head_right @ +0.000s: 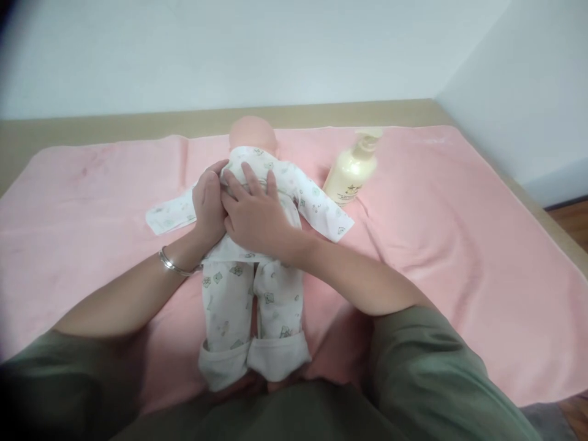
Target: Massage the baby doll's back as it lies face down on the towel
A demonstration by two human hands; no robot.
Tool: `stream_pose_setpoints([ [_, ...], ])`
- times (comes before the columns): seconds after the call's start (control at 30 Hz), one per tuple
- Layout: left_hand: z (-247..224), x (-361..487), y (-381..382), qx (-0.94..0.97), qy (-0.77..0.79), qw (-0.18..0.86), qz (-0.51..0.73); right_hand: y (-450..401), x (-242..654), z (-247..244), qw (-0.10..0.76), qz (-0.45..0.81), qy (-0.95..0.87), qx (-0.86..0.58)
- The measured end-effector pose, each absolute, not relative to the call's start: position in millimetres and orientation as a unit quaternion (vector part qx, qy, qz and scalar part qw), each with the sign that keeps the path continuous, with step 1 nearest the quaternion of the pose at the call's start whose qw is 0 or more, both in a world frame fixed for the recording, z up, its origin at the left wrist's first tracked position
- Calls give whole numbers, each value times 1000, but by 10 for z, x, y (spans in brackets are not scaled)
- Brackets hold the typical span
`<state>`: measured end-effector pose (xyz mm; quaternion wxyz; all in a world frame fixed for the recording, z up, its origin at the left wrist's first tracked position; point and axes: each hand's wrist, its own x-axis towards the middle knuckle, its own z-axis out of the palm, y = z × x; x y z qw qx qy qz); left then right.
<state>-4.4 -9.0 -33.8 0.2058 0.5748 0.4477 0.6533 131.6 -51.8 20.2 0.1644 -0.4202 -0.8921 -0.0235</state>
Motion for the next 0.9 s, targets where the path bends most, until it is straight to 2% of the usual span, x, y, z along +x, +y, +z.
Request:
stream_pose_setpoints([
  [0.17,-343,-35,-58,578,445,181,659,-218,1432,277,186,23,-891,-415],
  [0.4,-356,-42,-52,598,454,151,643,-38,1462,239,234,21,-832,-502],
  [0.57,-367,-25,-38,590,458,150,647,-9,1471,213,244,16,-827,-507],
  [0.77,-382,-19,-29,581,451,155,659,-297,1408,275,185,-24,-844,-503],
  [0.9,-358,-32,-53,588,437,170,660,-469,1354,281,150,-27,-894,-422],
])
